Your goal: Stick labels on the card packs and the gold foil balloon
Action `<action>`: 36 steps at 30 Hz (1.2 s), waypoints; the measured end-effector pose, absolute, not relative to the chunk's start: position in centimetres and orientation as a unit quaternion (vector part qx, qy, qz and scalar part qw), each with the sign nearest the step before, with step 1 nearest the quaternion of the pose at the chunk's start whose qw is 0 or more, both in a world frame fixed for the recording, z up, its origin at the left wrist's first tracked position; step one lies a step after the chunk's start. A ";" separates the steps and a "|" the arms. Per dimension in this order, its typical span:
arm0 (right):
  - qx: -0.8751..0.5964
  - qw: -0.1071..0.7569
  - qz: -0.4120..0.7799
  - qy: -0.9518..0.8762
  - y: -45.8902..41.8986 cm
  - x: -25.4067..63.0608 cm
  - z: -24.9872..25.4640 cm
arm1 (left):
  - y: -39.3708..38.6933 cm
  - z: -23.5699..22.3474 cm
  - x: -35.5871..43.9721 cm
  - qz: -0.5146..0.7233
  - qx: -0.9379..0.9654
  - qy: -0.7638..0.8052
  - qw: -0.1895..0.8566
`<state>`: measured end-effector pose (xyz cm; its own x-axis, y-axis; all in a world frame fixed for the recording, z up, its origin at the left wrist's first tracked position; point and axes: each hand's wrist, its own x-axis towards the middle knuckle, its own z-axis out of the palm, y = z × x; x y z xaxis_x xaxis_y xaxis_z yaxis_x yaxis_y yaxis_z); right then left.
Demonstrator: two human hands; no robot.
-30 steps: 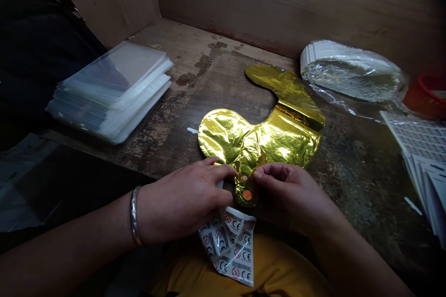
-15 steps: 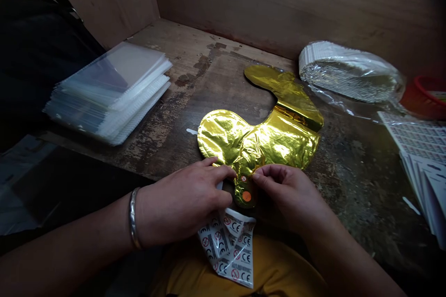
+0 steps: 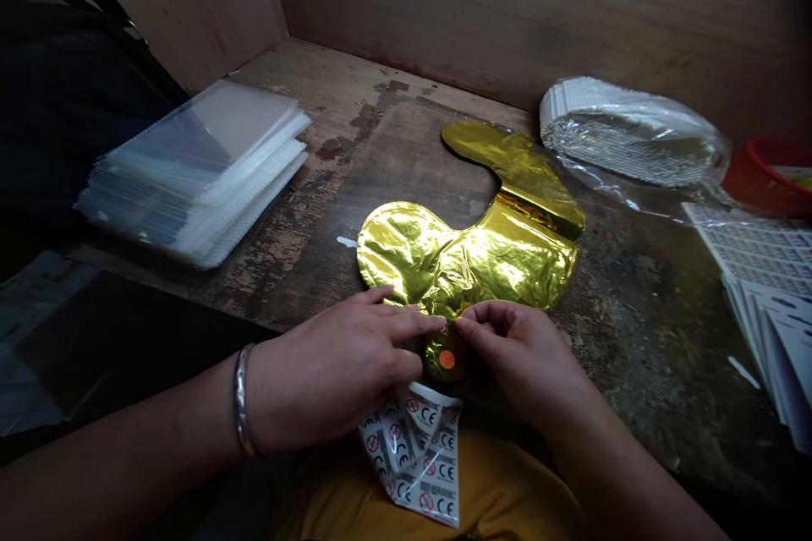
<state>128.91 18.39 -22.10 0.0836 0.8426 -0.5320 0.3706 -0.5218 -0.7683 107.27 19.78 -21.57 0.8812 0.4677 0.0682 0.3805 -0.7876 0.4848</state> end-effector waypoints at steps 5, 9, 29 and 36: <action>-0.712 0.186 0.475 -0.483 18.5 128.7 -21.9 | 20.0 -21.1 107.9 0.057 0.950 0.223 0.211; -0.729 0.123 0.314 -0.596 18.1 128.8 -21.1 | 19.9 -20.2 108.3 0.030 0.952 0.229 0.203; -0.380 0.212 0.068 -0.898 15.7 131.8 -21.4 | 16.9 -18.8 106.2 0.074 0.909 0.357 0.201; -0.335 0.226 0.017 -0.915 14.8 131.4 -24.0 | 16.6 -18.1 106.0 0.085 0.910 0.355 0.198</action>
<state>131.42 14.79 -23.95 -0.6735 0.6201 0.4023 0.6043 0.7753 -0.1835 105.97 16.56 -18.08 0.7333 0.6798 0.0131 0.6128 -0.6691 0.4205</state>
